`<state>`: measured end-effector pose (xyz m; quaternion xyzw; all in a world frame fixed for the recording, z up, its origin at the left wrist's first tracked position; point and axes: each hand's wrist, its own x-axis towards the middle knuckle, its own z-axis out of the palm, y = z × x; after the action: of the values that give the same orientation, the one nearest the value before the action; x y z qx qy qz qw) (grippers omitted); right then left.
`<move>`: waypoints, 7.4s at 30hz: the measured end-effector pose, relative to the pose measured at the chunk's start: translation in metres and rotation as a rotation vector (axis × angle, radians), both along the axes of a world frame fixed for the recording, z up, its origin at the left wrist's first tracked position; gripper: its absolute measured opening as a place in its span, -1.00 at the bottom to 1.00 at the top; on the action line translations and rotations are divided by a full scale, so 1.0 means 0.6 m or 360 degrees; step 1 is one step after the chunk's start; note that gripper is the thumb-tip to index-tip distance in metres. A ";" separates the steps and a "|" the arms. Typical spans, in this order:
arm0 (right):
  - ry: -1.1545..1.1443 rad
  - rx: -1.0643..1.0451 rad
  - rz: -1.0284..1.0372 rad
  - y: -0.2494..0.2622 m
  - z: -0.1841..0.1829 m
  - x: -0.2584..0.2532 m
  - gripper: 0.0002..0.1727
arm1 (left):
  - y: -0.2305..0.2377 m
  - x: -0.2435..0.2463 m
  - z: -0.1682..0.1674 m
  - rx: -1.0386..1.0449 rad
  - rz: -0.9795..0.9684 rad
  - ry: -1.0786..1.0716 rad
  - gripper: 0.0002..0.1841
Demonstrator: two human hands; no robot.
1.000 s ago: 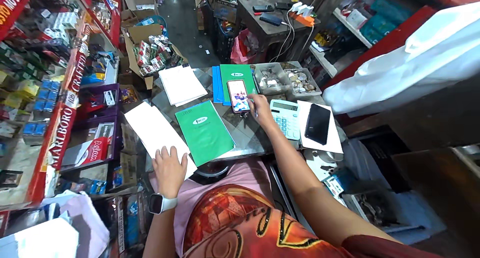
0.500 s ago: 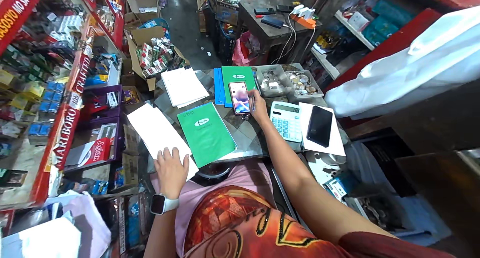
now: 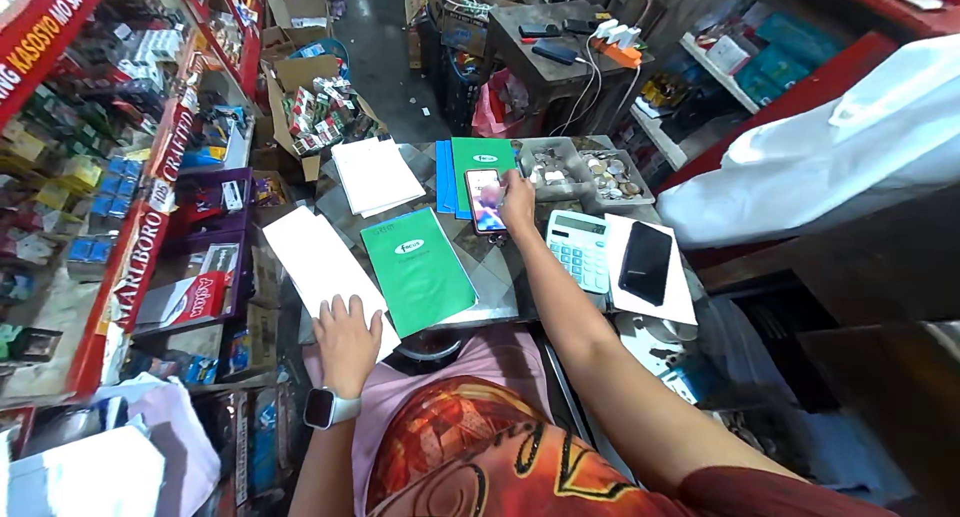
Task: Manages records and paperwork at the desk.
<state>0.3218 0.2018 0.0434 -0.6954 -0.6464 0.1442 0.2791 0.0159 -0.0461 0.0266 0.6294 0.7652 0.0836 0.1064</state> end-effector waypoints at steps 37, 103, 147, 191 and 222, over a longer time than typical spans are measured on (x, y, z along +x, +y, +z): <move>0.0058 0.0122 0.0430 0.042 -0.005 -0.012 -0.60 | 0.000 0.003 -0.006 0.0019 -0.0004 0.0048 -0.36; 0.0289 -0.0142 -0.0155 -0.015 0.015 0.010 -0.45 | 0.001 0.002 -0.006 0.0037 -0.0014 0.0098 -0.36; -0.0061 0.0184 0.0327 -0.079 -0.007 0.008 -0.68 | -0.002 0.009 0.004 0.0069 -0.0008 -0.0006 -0.37; 0.0201 0.0224 0.1005 -0.307 0.025 -0.053 -0.51 | 0.027 0.044 0.011 -0.0028 0.0116 -0.0201 -0.35; 0.1256 -0.0565 0.1171 -0.170 -0.039 -0.469 -0.70 | 0.006 0.023 0.020 -0.0144 0.0149 -0.0335 -0.53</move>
<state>0.0407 0.0995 0.0200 -0.3540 -0.6586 0.5874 0.3097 0.0299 -0.0423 0.0384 0.5754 0.7813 0.1195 0.2104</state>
